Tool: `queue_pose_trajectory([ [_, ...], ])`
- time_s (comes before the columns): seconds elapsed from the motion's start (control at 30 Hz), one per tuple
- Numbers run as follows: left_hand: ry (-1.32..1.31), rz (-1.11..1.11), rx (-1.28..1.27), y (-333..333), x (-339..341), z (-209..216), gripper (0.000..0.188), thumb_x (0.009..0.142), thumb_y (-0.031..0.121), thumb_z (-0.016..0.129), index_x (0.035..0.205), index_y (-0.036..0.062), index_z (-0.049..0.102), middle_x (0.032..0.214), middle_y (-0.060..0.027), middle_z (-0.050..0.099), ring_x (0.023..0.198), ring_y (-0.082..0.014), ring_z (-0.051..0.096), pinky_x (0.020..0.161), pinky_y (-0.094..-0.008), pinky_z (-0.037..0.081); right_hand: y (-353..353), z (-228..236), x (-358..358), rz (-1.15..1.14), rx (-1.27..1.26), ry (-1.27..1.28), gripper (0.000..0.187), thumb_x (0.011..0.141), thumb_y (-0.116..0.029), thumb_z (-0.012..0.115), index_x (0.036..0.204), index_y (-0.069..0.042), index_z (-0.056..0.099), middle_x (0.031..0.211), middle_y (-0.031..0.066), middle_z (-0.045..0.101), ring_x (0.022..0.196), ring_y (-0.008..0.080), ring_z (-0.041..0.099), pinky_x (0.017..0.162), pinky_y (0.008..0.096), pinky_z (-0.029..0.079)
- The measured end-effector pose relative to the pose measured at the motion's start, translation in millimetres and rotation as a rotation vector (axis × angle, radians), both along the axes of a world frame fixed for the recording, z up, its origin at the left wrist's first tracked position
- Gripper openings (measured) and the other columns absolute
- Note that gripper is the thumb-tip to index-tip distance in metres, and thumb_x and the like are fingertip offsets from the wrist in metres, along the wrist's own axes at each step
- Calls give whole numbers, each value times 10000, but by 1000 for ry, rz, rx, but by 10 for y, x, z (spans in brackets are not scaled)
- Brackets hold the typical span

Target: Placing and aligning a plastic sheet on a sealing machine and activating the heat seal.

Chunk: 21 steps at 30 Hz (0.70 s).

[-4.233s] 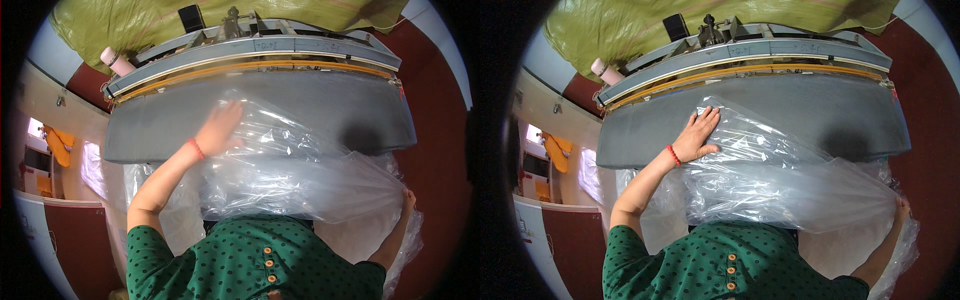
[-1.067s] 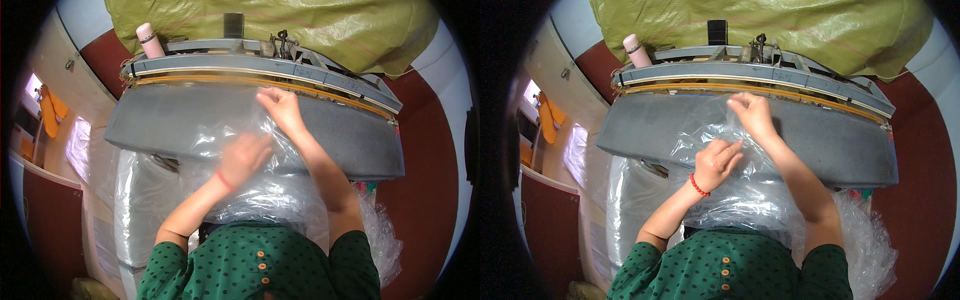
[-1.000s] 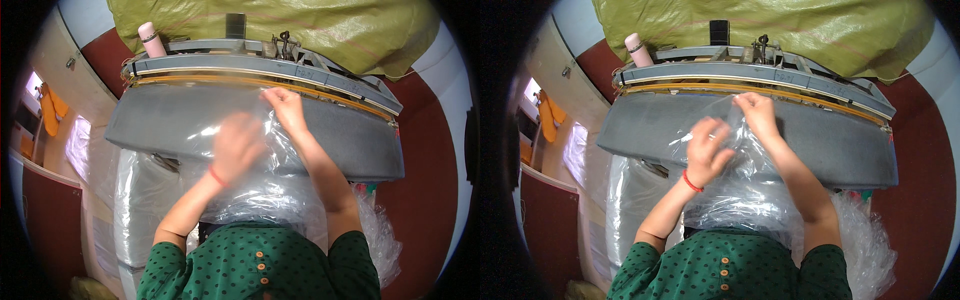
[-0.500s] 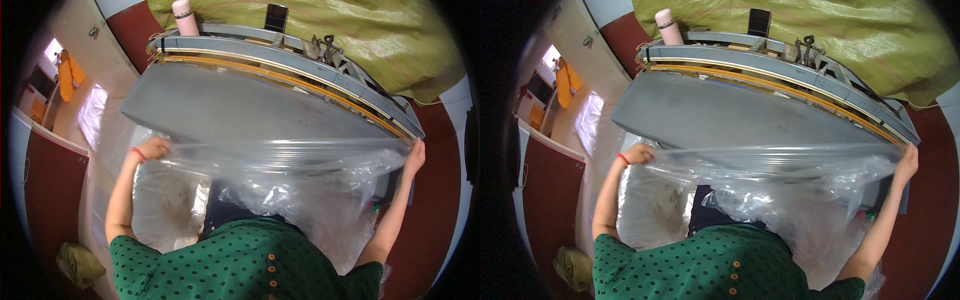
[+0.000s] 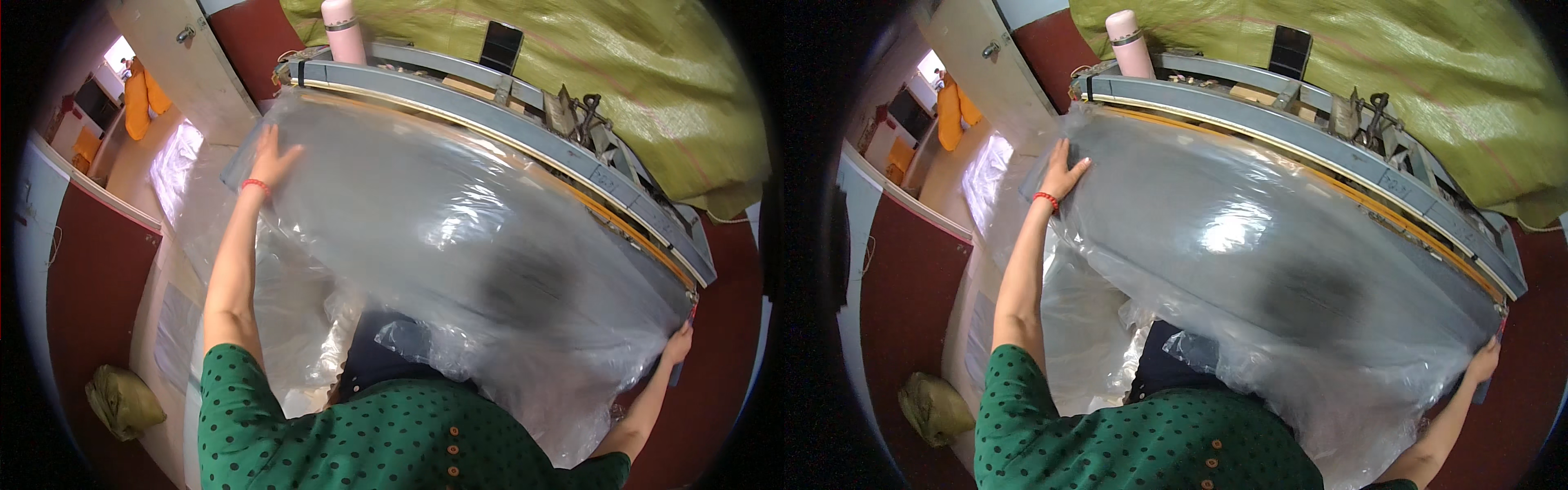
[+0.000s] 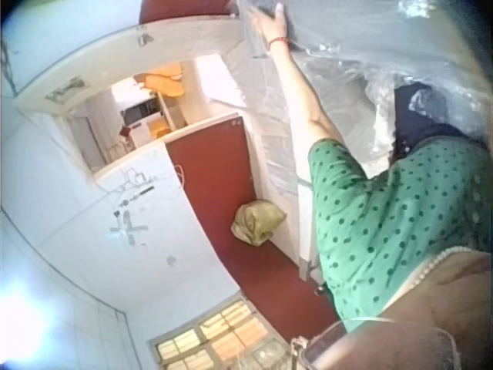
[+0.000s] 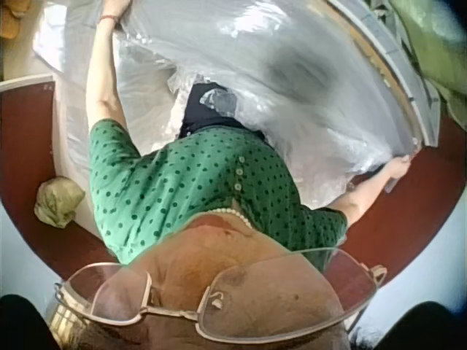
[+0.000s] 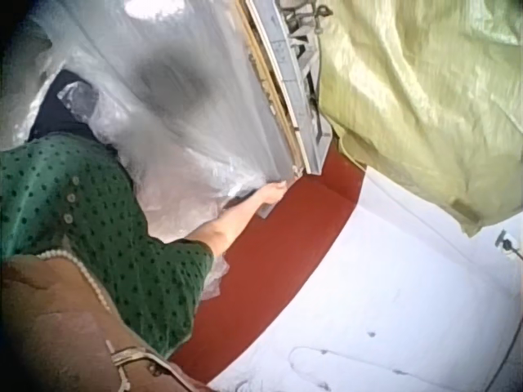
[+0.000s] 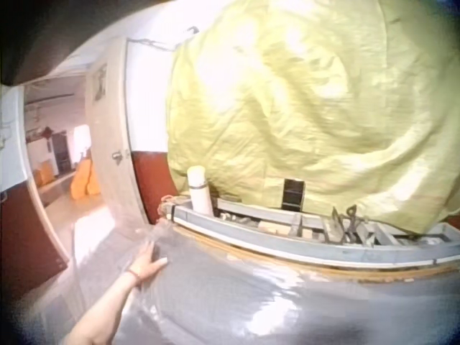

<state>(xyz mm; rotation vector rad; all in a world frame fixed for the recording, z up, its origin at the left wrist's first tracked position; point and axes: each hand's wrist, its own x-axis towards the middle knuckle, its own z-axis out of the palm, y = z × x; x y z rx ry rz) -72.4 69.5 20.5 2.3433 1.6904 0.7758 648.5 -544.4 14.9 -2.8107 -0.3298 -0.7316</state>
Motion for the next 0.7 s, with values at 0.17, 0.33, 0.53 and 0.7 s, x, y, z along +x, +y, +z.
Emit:
queue_pose_trajectory([
  [0.17,128,189,-100,496,-176,-209,686,739,562,502,1326,344,222,1416,-9,153,1281,-363,127,922,-667,95,-213,-45,70,-122,-133,71,430,880,-423,341,971,-49,534,893,208,577,838,401,534,657,472,418],
  [0.33,273,360,-279,906,-251,-168,652,717,672,414,1294,405,268,1413,-1,164,1271,-404,110,926,-662,96,-188,-67,166,-125,-144,88,434,877,-431,342,956,-49,532,878,215,577,837,402,533,659,468,418],
  [0.53,-181,126,-210,1078,-573,71,564,741,559,522,1088,118,577,1124,-135,544,1056,-243,504,903,-298,362,-326,-51,510,-171,-254,156,542,848,-507,354,1003,-12,511,962,232,568,904,395,527,717,455,407],
  [0.7,-530,401,312,583,-1347,-246,329,821,325,502,887,25,618,750,-148,620,723,-219,600,661,-321,444,-460,288,649,-75,36,173,742,812,-601,329,1054,81,492,1061,251,528,1004,383,487,834,424,376],
])
